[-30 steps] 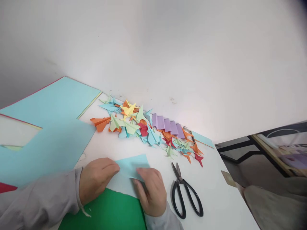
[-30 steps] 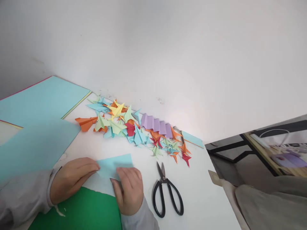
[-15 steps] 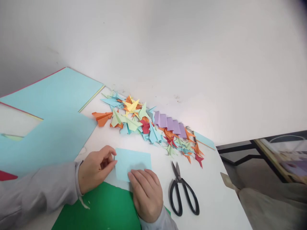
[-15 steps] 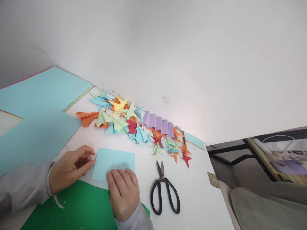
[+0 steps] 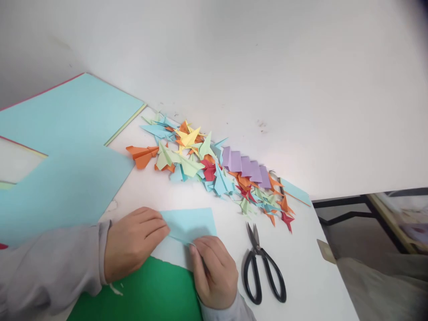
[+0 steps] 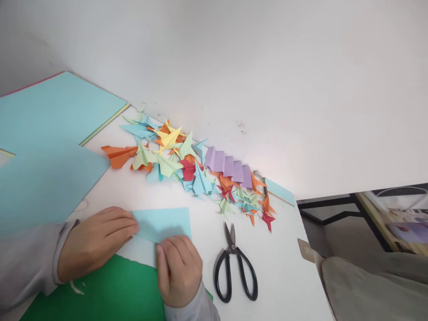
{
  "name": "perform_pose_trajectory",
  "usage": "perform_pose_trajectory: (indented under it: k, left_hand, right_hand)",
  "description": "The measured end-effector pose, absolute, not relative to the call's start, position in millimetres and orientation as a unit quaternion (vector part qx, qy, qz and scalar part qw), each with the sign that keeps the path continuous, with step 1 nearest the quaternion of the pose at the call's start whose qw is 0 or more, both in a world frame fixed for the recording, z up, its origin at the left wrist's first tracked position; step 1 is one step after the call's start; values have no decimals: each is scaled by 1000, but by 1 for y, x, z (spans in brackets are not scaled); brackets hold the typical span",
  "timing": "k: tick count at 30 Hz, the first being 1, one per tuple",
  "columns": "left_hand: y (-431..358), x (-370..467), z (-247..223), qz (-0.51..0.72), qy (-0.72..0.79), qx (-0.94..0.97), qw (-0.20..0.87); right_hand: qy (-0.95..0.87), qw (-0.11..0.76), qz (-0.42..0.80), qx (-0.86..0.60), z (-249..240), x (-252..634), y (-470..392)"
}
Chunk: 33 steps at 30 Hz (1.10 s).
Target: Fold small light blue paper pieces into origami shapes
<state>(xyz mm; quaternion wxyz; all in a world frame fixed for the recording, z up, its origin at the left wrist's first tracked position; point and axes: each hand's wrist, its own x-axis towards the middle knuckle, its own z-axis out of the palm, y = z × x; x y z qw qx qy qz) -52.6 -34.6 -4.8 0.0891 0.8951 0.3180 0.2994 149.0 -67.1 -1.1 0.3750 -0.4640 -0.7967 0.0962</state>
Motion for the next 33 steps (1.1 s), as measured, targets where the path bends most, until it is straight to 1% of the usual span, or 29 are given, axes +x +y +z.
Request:
perform_pose_trajectory:
  k: [4, 8, 11, 13, 16, 17, 19, 23, 28, 30, 33]
  left_hand:
    - [-34, -52, -4, 308, 334, 887, 79]
    - [-36, -52, -4, 292, 372, 875, 104]
    - [-42, -50, -1, 293, 386, 869, 99]
    - [-49, -47, 2, 301, 381, 870, 86]
    - [-56, -40, 6, 283, 324, 899, 79]
    - [-58, -38, 7, 265, 305, 913, 66]
    - [-60, -32, 6, 233, 317, 918, 48]
    - [-65, -20, 0, 208, 337, 918, 18]
    - [-72, -13, -10, 194, 367, 909, 44]
    - [-72, -13, -12, 196, 365, 908, 53]
    - [-68, -16, -11, 214, 362, 907, 39]
  right_hand:
    - [-769, 370, 109, -510, -7, 152, -68]
    - [-743, 368, 108, -548, -12, 152, -68]
    - [-720, 366, 106, -579, -12, 151, -68]
    - [-700, 367, 117, -602, -11, 151, -67]
    - [-667, 378, 147, -625, -9, 151, -67]
    - [-661, 382, 155, -627, -9, 151, -67]
    - [-662, 384, 164, -622, -9, 152, -66]
    - [-693, 385, 146, -592, -12, 153, -64]
    - [-704, 386, 131, -582, -16, 153, -65]
    - [-709, 375, 108, -588, -15, 152, -66]
    - [-741, 338, 62, -577, -12, 154, -65]
